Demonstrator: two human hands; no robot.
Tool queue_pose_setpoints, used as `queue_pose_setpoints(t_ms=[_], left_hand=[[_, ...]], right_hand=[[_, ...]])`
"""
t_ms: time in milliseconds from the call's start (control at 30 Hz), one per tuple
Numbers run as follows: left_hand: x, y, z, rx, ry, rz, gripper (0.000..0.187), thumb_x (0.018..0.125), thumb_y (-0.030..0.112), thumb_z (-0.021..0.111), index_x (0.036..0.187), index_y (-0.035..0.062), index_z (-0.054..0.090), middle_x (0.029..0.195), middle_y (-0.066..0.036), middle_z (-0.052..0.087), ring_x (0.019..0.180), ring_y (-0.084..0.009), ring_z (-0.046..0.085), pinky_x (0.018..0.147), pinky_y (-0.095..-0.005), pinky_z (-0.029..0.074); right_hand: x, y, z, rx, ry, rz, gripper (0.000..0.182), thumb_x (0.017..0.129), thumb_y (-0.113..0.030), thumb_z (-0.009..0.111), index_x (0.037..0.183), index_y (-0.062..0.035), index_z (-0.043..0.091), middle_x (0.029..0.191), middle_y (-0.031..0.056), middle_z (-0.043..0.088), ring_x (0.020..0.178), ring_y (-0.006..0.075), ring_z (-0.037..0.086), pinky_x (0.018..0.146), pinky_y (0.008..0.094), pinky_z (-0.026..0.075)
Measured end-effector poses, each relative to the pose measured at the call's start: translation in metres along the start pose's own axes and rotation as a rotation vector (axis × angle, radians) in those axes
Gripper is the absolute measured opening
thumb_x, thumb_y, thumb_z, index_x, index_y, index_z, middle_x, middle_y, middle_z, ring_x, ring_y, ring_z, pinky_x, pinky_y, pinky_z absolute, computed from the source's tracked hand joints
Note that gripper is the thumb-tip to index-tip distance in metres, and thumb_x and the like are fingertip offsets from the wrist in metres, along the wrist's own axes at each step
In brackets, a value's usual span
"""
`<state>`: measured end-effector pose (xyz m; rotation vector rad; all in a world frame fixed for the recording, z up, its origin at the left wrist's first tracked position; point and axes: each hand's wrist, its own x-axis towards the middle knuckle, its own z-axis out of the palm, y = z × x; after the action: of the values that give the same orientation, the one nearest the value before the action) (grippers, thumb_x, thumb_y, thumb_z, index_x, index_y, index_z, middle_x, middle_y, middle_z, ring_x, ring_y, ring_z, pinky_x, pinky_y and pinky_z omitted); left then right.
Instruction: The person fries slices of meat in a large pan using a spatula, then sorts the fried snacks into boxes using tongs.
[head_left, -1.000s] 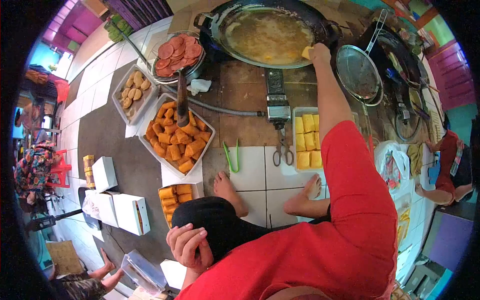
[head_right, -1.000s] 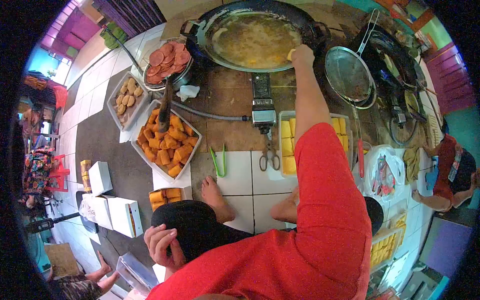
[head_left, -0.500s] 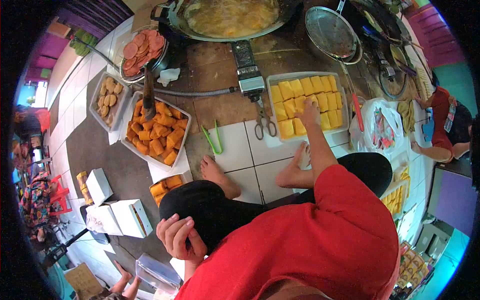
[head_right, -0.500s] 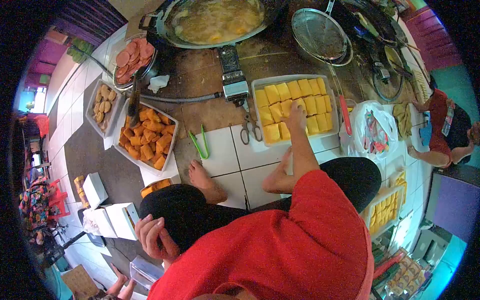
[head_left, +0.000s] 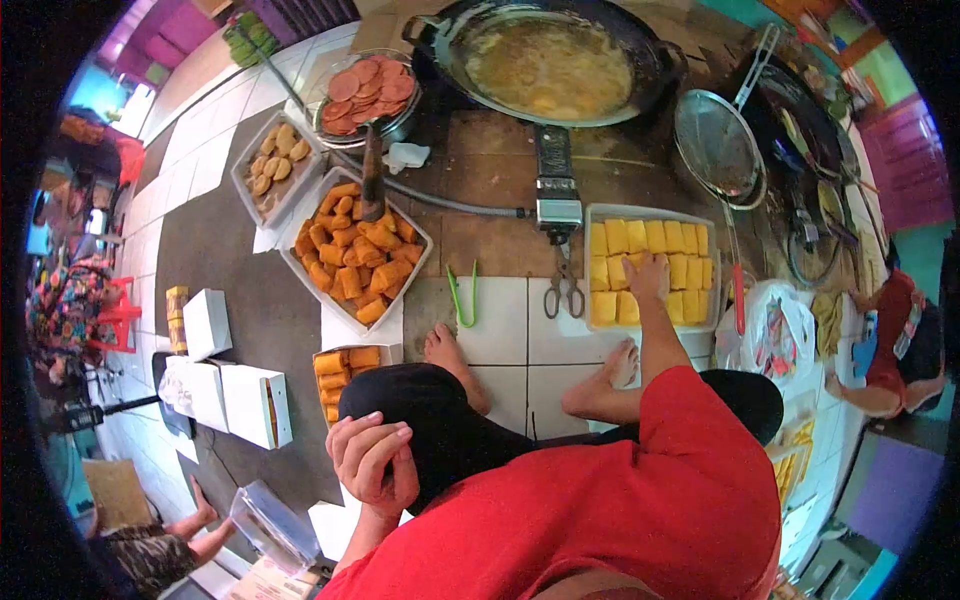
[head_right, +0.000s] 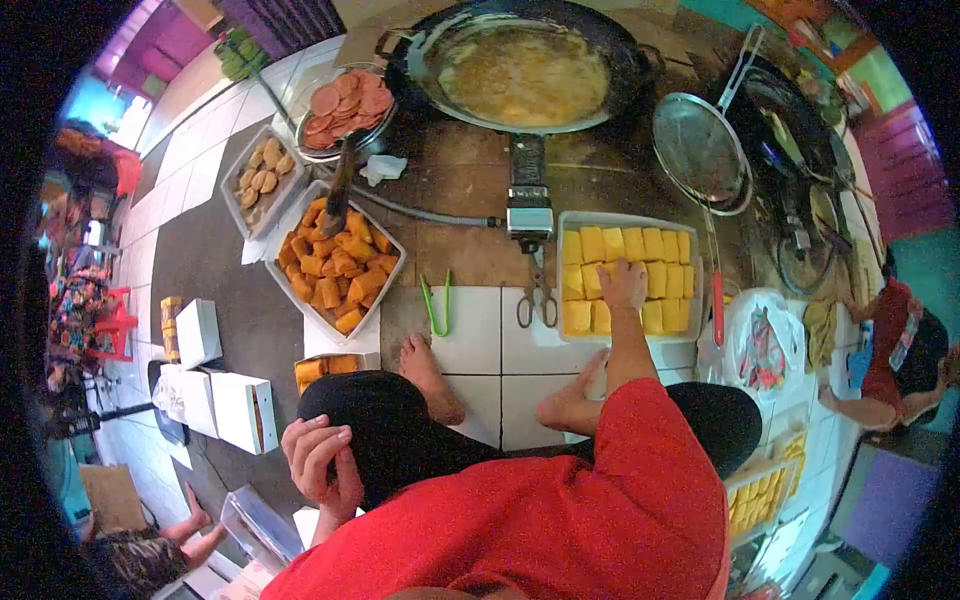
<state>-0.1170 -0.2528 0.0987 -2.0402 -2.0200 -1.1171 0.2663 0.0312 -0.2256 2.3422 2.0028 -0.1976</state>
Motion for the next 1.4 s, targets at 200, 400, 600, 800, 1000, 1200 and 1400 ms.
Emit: queue_pose_setpoints(t_ms=[200, 400, 600, 800, 1000, 1200, 1400], left_hand=[[0.001, -0.004, -0.003, -0.008, 0.008, -0.028, 0.008, 0.077, 0.005, 0.063, 0.084, 0.0093, 0.063, 0.082, -0.004, 0.067, 0.088, -0.0247, 0.061, 0.091, -0.0442, 0.04], [0.003, -0.008, -0.007, -0.04, 0.026, -0.037, 0.018, 0.071, 0.003, 0.064, 0.085, 0.0141, 0.065, 0.084, 0.0, 0.068, 0.087, -0.0198, 0.061, 0.088, -0.0373, 0.04], [-0.002, -0.014, -0.008, -0.044, 0.045, -0.042, 0.014, 0.075, 0.005, 0.064, 0.085, 0.0141, 0.065, 0.083, 0.0, 0.068, 0.086, -0.0192, 0.061, 0.089, -0.037, 0.04], [-0.002, -0.011, -0.009, -0.041, 0.055, -0.082, 0.008, 0.079, 0.008, 0.062, 0.084, 0.0139, 0.065, 0.083, 0.0, 0.067, 0.086, -0.019, 0.061, 0.089, -0.0373, 0.04], [-0.007, -0.012, -0.004, -0.032, 0.072, -0.066, 0.004, 0.083, 0.013, 0.061, 0.086, 0.0119, 0.063, 0.082, -0.002, 0.067, 0.086, -0.0212, 0.061, 0.089, -0.04, 0.04], [-0.01, -0.01, 0.0, 0.006, 0.049, -0.001, 0.009, 0.088, 0.013, 0.057, 0.086, 0.0057, 0.062, 0.08, -0.008, 0.065, 0.083, -0.0274, 0.06, 0.088, -0.0456, 0.042], [-0.005, 0.001, 0.006, 0.033, -0.012, -0.015, 0.006, 0.083, 0.012, 0.059, 0.087, 0.0097, 0.063, 0.083, -0.004, 0.067, 0.087, -0.0245, 0.06, 0.091, -0.043, 0.039]], right_hand=[[0.013, -0.017, -0.035, -0.043, -0.223, 0.169, 0.068, 0.079, -0.051, 0.063, 0.129, -0.0099, 0.044, 0.126, 0.0192, 0.048, 0.112, 0.0358, 0.054, 0.086, 0.0417, 0.051], [0.068, 0.025, 0.0, 0.19, -0.221, 0.045, 0.055, 0.077, -0.032, 0.065, 0.122, -0.0056, 0.05, 0.113, 0.0164, 0.06, 0.107, 0.0337, 0.058, 0.088, 0.0413, 0.048], [0.103, -0.136, -0.179, 0.707, 0.296, -0.639, 0.033, 0.075, -0.005, 0.059, 0.108, -0.0048, 0.055, 0.108, 0.0176, 0.06, 0.101, 0.0364, 0.056, 0.085, 0.0409, 0.045], [0.184, -0.278, -0.173, 0.499, 0.214, -0.715, 0.029, 0.08, -0.002, 0.055, 0.108, -0.0104, 0.056, 0.107, 0.0162, 0.061, 0.101, 0.0354, 0.058, 0.084, 0.043, 0.046], [0.123, -0.269, -0.145, 0.65, 0.548, -0.806, 0.034, 0.08, 0.0, 0.054, 0.109, -0.0151, 0.058, 0.105, 0.0117, 0.062, 0.099, 0.0327, 0.058, 0.084, 0.0421, 0.046], [0.025, -0.063, -0.033, 0.386, 0.528, -0.233, 0.031, 0.08, -0.015, 0.063, 0.111, -0.0125, 0.058, 0.105, 0.0072, 0.059, 0.103, 0.0283, 0.052, 0.091, 0.0423, 0.041], [0.02, 0.049, 0.002, 0.048, 0.126, 0.126, 0.048, 0.077, -0.031, 0.069, 0.118, -0.0101, 0.053, 0.12, 0.0108, 0.052, 0.116, 0.0289, 0.044, 0.097, 0.0436, 0.038]])
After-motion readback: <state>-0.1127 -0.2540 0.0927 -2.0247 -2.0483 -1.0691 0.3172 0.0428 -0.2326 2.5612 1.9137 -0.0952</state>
